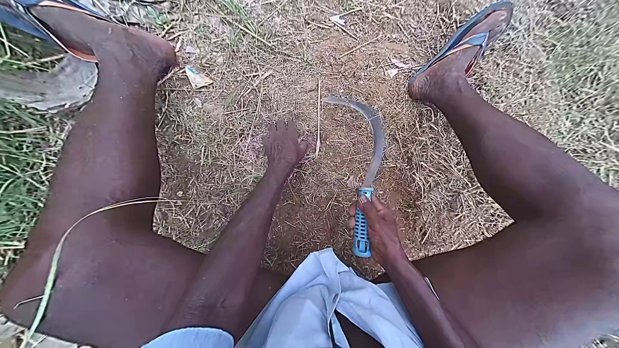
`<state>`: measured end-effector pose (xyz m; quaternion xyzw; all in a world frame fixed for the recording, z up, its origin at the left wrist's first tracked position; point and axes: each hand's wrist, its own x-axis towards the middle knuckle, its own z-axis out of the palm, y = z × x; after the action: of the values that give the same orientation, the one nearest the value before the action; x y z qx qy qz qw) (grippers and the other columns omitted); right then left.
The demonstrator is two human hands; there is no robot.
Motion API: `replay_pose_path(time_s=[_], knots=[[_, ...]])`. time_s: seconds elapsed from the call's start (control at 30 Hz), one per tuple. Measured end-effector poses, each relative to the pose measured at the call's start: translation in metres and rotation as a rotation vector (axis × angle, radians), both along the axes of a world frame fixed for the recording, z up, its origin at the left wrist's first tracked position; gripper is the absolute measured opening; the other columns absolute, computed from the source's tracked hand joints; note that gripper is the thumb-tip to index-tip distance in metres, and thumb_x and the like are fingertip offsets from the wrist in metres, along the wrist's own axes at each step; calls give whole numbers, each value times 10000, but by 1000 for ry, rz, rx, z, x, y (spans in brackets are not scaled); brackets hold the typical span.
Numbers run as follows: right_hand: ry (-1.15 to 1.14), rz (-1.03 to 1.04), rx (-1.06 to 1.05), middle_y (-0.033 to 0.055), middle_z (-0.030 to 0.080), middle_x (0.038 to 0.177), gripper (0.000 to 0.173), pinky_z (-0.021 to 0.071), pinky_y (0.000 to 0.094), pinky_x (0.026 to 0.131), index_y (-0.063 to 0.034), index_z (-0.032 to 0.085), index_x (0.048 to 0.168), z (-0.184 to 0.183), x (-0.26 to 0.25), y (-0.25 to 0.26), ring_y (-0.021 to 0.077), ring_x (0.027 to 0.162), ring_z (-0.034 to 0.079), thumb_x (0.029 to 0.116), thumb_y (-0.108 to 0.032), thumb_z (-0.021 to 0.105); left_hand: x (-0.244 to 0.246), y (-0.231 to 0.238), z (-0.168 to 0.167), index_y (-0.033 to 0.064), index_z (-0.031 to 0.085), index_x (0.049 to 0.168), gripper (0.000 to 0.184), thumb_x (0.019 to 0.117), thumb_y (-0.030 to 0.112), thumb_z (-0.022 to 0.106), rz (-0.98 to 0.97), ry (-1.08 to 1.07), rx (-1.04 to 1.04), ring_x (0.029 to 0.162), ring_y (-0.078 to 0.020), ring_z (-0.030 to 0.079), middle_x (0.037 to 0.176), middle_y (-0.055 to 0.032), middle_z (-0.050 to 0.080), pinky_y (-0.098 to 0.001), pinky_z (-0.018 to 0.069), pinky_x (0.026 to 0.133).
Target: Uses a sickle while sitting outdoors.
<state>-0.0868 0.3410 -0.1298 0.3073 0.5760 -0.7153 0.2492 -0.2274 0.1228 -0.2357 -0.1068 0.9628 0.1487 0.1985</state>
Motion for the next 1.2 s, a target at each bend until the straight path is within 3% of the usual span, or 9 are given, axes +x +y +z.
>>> replay_pose_path(time_s=[0.1,0.23,0.5,0.6,0.67,0.83,0.97,1.1,1.2], knots=[[-6,34,0,70,623,744,264,561,275,495,26,514,1192,-2,2,-3,137,531,608,1119,-167,348,5,-21,7,-30,608,1288,369,1048,239,530,-47,-76,0,1171,-504,609,1291,-299,598,-680,511,875],[1,109,17,62,622,758,256,548,257,493,31,513,1212,-2,1,-7,125,534,600,1112,-155,368,-1,-37,11,-37,642,1250,329,1084,135,415,-88,-99,30,1168,-494,619,1256,-291,628,-669,488,947],[-98,197,-23,71,626,750,287,541,260,499,17,554,1150,-18,-14,-30,128,535,598,1123,-215,388,-14,-41,15,-13,642,1281,319,1074,138,452,-95,-101,48,1154,-503,629,1252,-297,639,-691,485,939],[-166,334,6,43,595,736,312,530,256,491,2,532,1214,-25,-5,-33,113,520,576,1128,-255,377,-15,-36,19,-51,652,1205,285,1063,95,452,-95,-118,46,1152,-510,623,1232,-310,637,-692,476,942],[-149,377,-2,33,570,735,313,525,264,497,-4,504,1274,-18,14,-20,115,522,559,1126,-240,361,-13,-39,14,-40,656,1231,292,1064,83,450,-105,-116,74,1173,-503,618,1243,-306,636,-682,474,967],[-143,178,-25,37,598,732,288,537,256,478,-9,502,1251,17,55,19,111,510,573,1115,-196,330,14,-47,11,-61,634,1243,275,1040,28,471,-163,-78,123,1176,-496,618,1265,-301,621,-667,485,974],[-54,-78,-75,55,604,729,322,556,275,444,0,469,1275,22,29,22,126,493,594,1125,-194,260,20,-73,17,0,654,1280,312,1079,122,449,-76,-125,115,1186,-503,619,1235,-301,658,-710,453,982],[37,-50,-10,61,615,750,298,558,271,467,9,488,1222,24,11,22,134,515,601,1119,-182,284,20,-85,15,-30,649,1266,325,1091,149,441,-76,-128,91,1202,-504,607,1261,-303,640,-708,442,1001],[24,23,28,59,630,745,278,556,264,483,14,513,1184,19,16,19,131,526,607,1112,-162,310,20,-74,12,-30,674,1199,406,1096,285,440,-47,-135,87,1218,-506,582,1286,-286,621,-719,451,966]])
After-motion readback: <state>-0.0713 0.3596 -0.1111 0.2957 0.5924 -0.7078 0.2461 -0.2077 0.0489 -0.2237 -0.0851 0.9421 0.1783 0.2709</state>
